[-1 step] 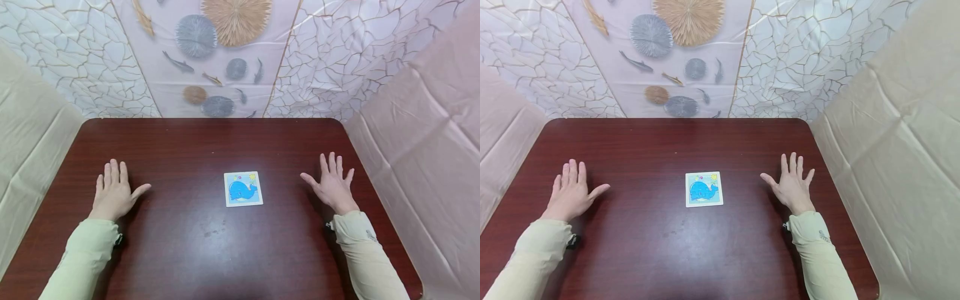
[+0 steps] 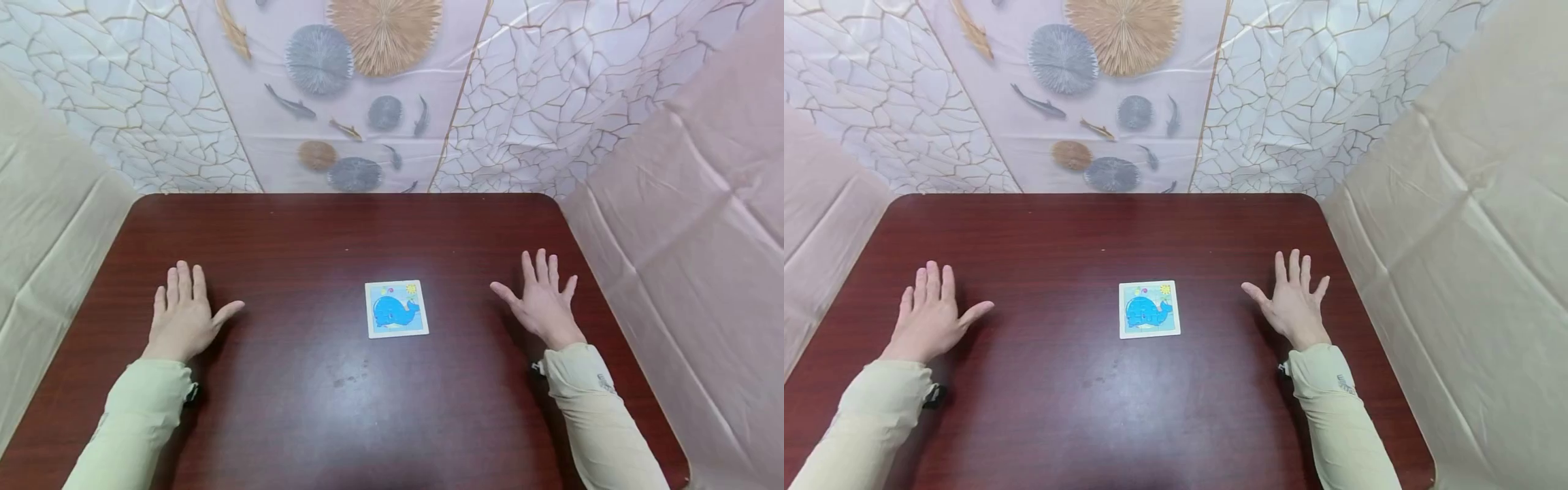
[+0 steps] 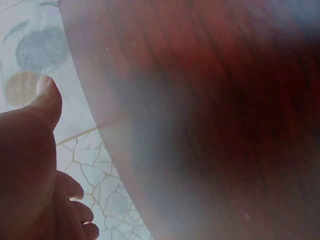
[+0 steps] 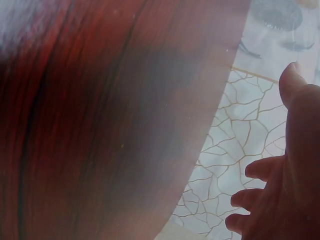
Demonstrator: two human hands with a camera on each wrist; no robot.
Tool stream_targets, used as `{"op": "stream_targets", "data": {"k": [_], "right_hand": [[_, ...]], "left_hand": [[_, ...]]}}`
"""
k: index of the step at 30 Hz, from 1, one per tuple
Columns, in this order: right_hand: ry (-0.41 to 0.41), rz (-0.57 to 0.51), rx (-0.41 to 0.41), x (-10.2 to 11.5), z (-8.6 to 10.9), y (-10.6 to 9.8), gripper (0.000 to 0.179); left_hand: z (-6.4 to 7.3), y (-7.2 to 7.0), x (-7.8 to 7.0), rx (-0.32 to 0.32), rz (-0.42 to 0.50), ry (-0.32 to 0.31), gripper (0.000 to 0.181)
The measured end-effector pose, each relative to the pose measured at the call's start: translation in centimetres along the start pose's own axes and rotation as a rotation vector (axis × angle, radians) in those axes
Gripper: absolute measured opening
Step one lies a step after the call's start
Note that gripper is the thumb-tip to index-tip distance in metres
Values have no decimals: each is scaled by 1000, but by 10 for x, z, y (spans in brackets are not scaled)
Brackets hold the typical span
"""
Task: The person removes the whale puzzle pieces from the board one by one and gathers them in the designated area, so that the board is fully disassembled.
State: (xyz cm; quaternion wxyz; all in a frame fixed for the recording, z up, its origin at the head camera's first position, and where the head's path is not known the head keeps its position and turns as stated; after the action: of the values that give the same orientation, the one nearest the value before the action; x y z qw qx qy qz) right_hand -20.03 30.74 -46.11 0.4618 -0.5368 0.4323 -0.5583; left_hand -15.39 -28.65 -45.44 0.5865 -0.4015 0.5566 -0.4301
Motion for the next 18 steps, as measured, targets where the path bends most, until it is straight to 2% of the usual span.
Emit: {"op": "stream_targets", "data": {"k": [5, 9, 13, 18], "right_hand": [[5, -12, -6, 6, 1, -3, 101], [-19, -34, -24, 21, 3, -3, 102], [-65, -55, -41, 42, 9, 3, 100], [-126, -96, -52, 75, 15, 9, 92]], "left_hand": [[4, -2, -1, -4, -3, 8, 103], [3, -3, -19, -26, 6, 49, 102], [-1, 7, -59, 20, 43, 104, 100], [-5, 34, -128, 132, 83, 208, 96]]}}
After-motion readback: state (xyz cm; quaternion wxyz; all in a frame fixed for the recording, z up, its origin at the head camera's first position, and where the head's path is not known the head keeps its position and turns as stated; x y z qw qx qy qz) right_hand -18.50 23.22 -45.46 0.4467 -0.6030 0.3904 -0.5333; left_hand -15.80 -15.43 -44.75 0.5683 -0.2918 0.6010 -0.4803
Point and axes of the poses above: each hand's wrist, its own z-axis away from the middle knuckle, its own y-axis out of the palm, x = y × z, the point moved 7 cm from there along -z, towards the middle knuckle, and after that the axes turned 4 degrees about z, right-handed, at the moved point
